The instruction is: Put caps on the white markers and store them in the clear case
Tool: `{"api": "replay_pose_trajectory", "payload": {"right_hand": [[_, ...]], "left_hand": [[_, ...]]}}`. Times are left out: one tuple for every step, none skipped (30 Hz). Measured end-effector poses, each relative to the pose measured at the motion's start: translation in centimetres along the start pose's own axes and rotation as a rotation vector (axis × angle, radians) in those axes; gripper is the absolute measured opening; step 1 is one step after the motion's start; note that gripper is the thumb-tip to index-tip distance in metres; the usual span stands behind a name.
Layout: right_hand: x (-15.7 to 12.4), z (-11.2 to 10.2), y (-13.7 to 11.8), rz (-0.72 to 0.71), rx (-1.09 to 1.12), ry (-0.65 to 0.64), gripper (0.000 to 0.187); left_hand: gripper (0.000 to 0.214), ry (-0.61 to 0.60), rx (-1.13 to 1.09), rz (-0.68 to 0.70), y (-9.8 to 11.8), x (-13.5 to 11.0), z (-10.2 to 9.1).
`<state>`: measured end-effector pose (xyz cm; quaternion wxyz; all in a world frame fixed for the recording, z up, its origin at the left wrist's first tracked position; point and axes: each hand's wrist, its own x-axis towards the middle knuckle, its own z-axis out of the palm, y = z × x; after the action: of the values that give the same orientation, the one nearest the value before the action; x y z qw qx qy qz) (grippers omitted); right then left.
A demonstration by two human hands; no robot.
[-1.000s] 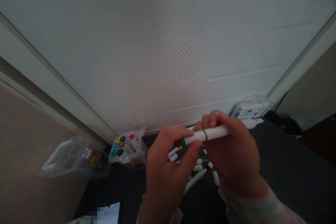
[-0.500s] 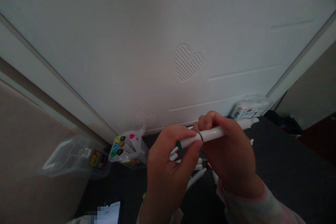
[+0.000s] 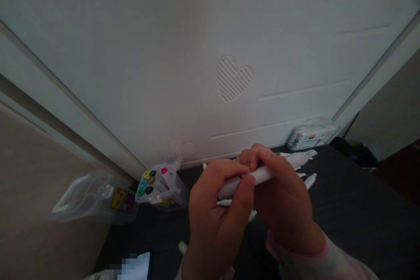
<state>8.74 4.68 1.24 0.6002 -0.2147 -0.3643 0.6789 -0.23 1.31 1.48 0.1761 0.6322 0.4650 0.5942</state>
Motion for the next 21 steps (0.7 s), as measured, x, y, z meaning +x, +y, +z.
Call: {"api": "replay_pose_trajectory", "payload": {"right_hand": [[-0.01,0.00,-0.01,-0.002,0.001,-0.003,0.024],[0.00,-0.01,-0.04,-0.006,0.003,-0.006,0.024],[0.01,-0.02,-0.08,-0.009,0.007,-0.008,0.024],[0.03,-0.03,-0.12,-0.011,0.012,-0.011,0.025],[0.04,-0.03,-0.16,-0.014,0.018,-0.014,0.025],[0.05,-0.03,-0.18,-0.017,0.022,-0.018,0.025],[0.05,-0.02,-0.19,-0.022,0.026,-0.020,0.026],[0.04,-0.01,-0.17,-0.023,0.026,-0.023,0.026],[0.03,0.00,-0.13,-0.024,0.026,-0.027,0.026],[0.01,0.01,-0.08,-0.025,0.024,-0.031,0.027],[0.00,0.02,-0.01,-0.020,0.020,-0.037,0.027],[-0.02,0.01,0.07,-0.013,0.015,-0.043,0.027],[-0.03,0.00,0.13,-0.006,0.008,-0.046,0.027],[-0.03,-0.02,0.19,-0.003,0.000,-0.046,0.027],[-0.02,-0.04,0.23,-0.002,-0.006,-0.043,0.027],[0.01,-0.07,0.25,-0.004,-0.009,-0.037,0.027],[0.04,-0.09,0.25,-0.011,-0.011,-0.032,0.027],[0.08,-0.11,0.23,-0.021,-0.011,-0.028,0.027],[0.12,-0.13,0.20,-0.032,-0.010,-0.027,0.027],[0.15,-0.14,0.17,-0.042,-0.012,-0.027,0.028],[0.18,-0.15,0.13,-0.052,-0.015,-0.027,0.028]], "left_hand": [[0.007,0.001,-0.005,-0.005,0.06,-0.03,0.08],[0.007,-0.002,-0.010,-0.010,0.10,-0.08,0.14],[0.007,-0.006,-0.016,-0.014,0.11,-0.14,0.19],[0.007,-0.009,-0.025,-0.020,0.09,-0.21,0.21],[0.007,-0.011,-0.039,-0.026,0.03,-0.29,0.23],[0.009,-0.016,-0.063,-0.029,-0.05,-0.38,0.23],[0.012,-0.020,-0.099,-0.032,-0.15,-0.47,0.21],[0.017,-0.020,-0.145,-0.039,-0.23,-0.54,0.19],[0.022,-0.015,-0.187,-0.047,-0.30,-0.60,0.16],[0.026,-0.001,-0.222,-0.049,-0.32,-0.62,0.12],[0.030,0.015,-0.240,-0.049,-0.29,-0.60,0.08],[0.032,0.032,-0.240,-0.045,-0.22,-0.55,0.04],[0.033,0.049,-0.221,-0.043,-0.14,-0.48,0.00],[0.033,0.069,-0.186,-0.038,-0.05,-0.39,-0.03],[0.033,0.089,-0.143,-0.036,0.00,-0.31,-0.04],[0.032,0.117,-0.100,-0.038,0.01,-0.25,-0.02],[0.032,0.151,-0.064,-0.044,-0.04,-0.23,0.03],[0.031,0.185,-0.039,-0.055,-0.14,-0.23,0.10],[0.029,0.209,-0.023,-0.076,-0.26,-0.26,0.20],[0.027,0.222,-0.016,-0.100,-0.37,-0.31,0.31],[0.024,0.230,-0.011,-0.126,-0.46,-0.35,0.42]]}}
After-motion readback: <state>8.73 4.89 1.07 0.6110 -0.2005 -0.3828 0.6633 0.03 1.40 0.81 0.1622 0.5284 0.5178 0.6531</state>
